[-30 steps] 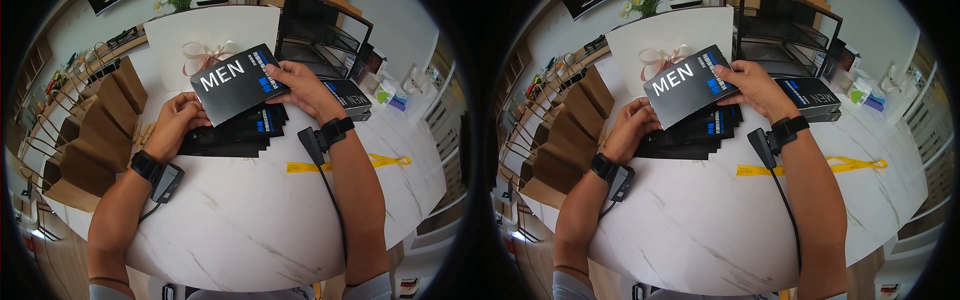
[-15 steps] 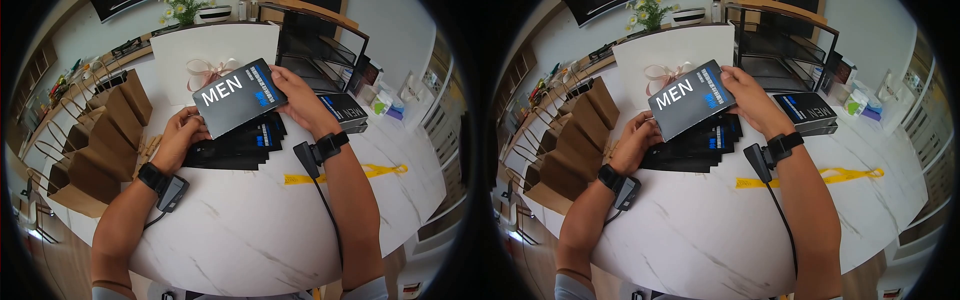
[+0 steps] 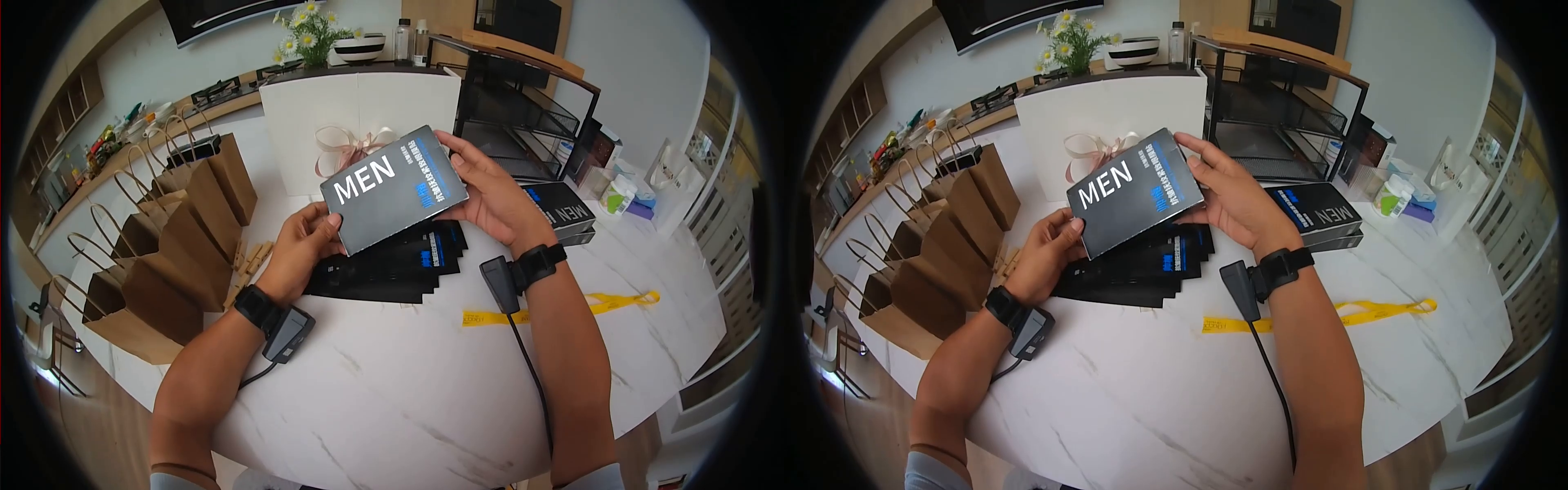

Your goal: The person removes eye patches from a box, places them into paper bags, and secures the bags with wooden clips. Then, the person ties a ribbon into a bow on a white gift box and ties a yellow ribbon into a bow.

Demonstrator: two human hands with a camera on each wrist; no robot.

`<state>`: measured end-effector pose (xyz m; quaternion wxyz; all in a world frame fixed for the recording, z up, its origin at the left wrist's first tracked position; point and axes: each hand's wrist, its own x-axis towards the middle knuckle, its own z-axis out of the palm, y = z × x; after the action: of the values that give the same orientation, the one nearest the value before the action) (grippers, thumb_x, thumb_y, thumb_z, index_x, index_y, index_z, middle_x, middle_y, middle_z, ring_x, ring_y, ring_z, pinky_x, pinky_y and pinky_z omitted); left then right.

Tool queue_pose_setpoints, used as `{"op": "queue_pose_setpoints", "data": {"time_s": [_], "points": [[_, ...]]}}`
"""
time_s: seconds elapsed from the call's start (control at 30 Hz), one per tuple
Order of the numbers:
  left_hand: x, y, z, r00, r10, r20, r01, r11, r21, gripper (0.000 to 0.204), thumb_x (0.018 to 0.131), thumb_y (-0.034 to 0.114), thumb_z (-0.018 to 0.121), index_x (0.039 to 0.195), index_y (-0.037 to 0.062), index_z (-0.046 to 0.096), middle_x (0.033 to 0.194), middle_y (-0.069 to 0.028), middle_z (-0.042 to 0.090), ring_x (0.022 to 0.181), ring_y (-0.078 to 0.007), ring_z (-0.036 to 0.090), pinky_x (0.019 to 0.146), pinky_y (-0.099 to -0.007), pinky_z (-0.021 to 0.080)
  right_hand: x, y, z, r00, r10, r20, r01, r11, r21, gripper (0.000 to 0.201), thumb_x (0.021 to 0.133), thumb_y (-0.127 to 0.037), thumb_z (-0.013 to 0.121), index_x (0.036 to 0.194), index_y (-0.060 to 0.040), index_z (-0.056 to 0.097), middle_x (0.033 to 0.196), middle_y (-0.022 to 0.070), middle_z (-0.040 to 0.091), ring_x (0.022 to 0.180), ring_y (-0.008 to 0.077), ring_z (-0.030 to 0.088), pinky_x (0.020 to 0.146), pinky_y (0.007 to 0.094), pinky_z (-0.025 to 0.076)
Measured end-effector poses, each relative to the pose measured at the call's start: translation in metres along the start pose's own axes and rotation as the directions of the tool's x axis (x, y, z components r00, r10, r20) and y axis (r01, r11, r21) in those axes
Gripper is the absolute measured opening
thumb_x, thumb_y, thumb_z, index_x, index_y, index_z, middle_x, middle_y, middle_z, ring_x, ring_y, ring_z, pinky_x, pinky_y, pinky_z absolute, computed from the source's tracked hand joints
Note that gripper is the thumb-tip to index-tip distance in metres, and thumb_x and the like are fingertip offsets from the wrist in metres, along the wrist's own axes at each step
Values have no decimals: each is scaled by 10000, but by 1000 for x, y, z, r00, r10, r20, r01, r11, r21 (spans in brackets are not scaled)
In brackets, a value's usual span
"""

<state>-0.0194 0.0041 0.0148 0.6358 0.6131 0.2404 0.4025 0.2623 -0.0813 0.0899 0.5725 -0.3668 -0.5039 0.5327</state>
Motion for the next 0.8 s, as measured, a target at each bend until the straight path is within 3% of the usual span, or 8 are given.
{"op": "queue_pose_setpoints", "data": {"time_s": [0.17,0.23,0.37,0.5,0.57,0.63,0.67,0.8], "points": [[-1,5,1,1000,-23,-6,23,1000,-1,555,1023,246,659,1414,-84,443,1088,-117,700,948,-160,693,811,-290,580,-3,-2,0,1000,12,8,-12,1000,-18,520,1104,-285,465,1579,-119,331,1402,162,532,1214,267,636,948,473,614],[-6,15,8,999,-35,-40,34,999,-37,687,995,199,698,1490,-76,308,1103,-136,698,1001,-199,699,849,-316,597,-4,-5,-1,999,35,-11,-35,999,-8,567,1096,-315,467,1588,-94,294,1493,210,435,1315,362,567,1013,552,565],[-7,19,11,1000,13,9,-10,976,-216,808,966,139,724,1553,5,185,1229,-177,642,1061,-243,696,949,-383,614,10,18,-5,998,-49,29,41,973,229,697,1025,-313,636,1575,-59,291,1499,229,420,1337,391,531,1060,551,525],[-12,26,17,998,20,52,-11,985,-169,815,954,80,724,1573,97,193,1264,-187,605,1140,-260,672,987,-367,604,14,26,36,985,37,171,-18,993,-114,717,976,-176,711,1555,-39,311,1489,239,444,1331,364,536,1058,501,512],[-13,25,20,997,41,69,-34,995,-95,736,1008,187,672,1579,125,212,1295,-179,580,1153,-271,666,959,-376,609,6,16,48,990,23,138,-4,990,-138,737,1000,-220,679,1588,-42,273,1433,221,516,1333,320,540,1036,471,517],[-13,27,15,973,44,225,3,979,-205,615,1070,426,524,1549,134,271,1324,-143,579,1154,-283,657,926,-395,596,1,-1,52,990,-137,9,128,896,-425,657,1040,-219,615,1575,-6,298,1320,181,609,1207,229,608,1000,349,515],[-9,19,13,980,68,187,-34,984,-178,668,1070,588,379,1550,134,277,1346,-159,575,1159,-304,652,927,-407,577,2,-9,41,980,-196,19,173,809,-562,603,1063,-236,568,1565,6,337,1341,166,610,1172,178,611,973,289,504],[-8,20,11,989,38,143,-8,978,-207,774,1059,652,290,1554,58,313,1287,-172,626,1106,-268,668,942,-383,568,-17,-44,23,985,-127,113,170,708,-685,382,1027,-279,613,1322,-44,674,1078,81,728,995,115,639,892,263,509]]}}
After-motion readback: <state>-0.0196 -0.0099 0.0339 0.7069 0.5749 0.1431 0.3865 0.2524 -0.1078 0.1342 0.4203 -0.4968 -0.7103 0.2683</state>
